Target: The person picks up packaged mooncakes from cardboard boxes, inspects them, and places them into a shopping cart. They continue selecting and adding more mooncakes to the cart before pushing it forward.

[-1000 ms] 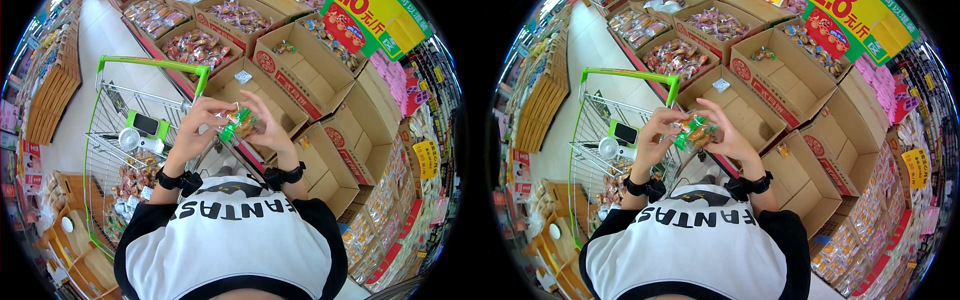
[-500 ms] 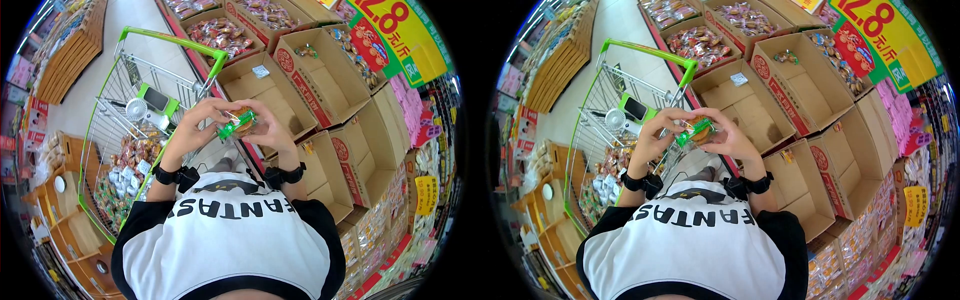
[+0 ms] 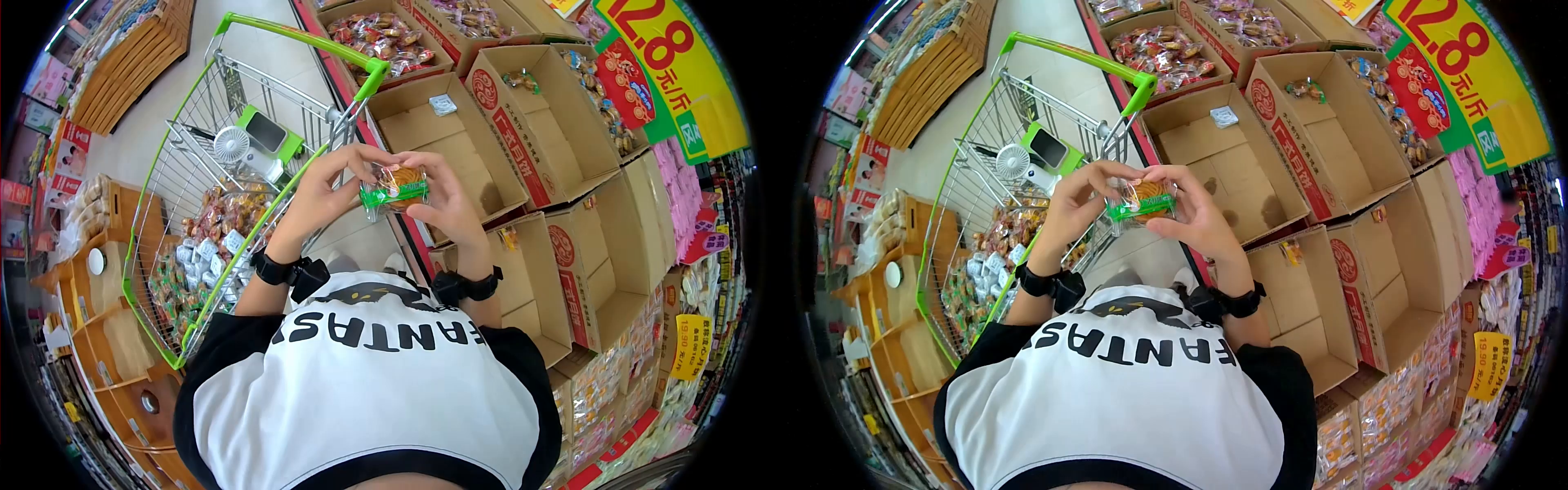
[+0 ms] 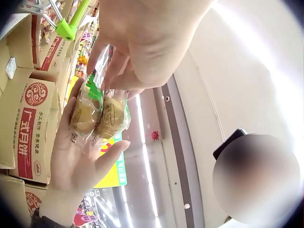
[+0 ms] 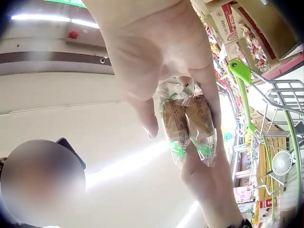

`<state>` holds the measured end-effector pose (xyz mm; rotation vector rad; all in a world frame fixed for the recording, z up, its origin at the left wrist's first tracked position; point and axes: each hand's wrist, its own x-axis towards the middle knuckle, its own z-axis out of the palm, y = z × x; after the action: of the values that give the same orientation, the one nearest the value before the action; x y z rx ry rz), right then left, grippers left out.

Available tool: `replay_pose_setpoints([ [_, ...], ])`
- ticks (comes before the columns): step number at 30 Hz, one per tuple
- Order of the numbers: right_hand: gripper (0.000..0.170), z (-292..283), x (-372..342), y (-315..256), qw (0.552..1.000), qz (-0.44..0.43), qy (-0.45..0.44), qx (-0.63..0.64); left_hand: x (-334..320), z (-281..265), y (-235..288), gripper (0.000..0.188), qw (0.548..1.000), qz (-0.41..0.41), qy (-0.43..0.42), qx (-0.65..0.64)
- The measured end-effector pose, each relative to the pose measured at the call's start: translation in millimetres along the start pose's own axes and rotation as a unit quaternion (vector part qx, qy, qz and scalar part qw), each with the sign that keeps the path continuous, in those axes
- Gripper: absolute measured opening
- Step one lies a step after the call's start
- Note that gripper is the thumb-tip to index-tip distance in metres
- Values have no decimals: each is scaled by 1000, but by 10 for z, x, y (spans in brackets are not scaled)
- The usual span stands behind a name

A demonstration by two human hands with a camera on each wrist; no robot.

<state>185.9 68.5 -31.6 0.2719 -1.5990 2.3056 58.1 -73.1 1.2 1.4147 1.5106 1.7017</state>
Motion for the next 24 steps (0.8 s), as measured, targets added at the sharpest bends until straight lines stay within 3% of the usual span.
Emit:
replay_pose_setpoints([
  [5,40,83,58,15,998,17,60,-27,68,-72,-29,21,1000,2,-23,12],
  [7,38,130,155,77,998,10,55,-8,22,-169,-25,18,994,39,19,103],
  [9,38,237,285,132,999,7,33,-15,-81,-316,-10,14,993,21,43,108],
  [11,38,384,418,211,1000,7,9,-21,-213,-442,30,11,987,-68,145,10],
  [13,39,569,550,312,999,31,-25,5,-382,-639,124,18,984,-101,134,59],
  [15,40,714,667,453,998,28,-60,-12,-576,-775,200,28,973,-174,153,-4],
  [16,40,803,716,515,996,35,-80,-10,-710,-896,167,40,975,-195,110,13],
  [17,41,889,771,569,994,43,-100,-8,-828,-978,167,40,973,-194,123,15],
  [19,41,1026,875,651,988,63,-142,-22,-1063,-1099,172,49,981,-186,14,58],
  [20,41,1105,916,700,984,66,-158,-38,-1159,-1164,108,52,986,-114,39,114],
  [21,42,1189,952,753,981,68,-174,-54,-1231,-1231,175,52,985,-115,50,116],
  [23,42,1346,1005,869,977,88,-188,-39,-1366,-1352,347,50,952,-282,65,99],
  [24,42,1423,1029,909,976,82,-185,-77,-1463,-1350,223,46,971,-183,139,64],
])
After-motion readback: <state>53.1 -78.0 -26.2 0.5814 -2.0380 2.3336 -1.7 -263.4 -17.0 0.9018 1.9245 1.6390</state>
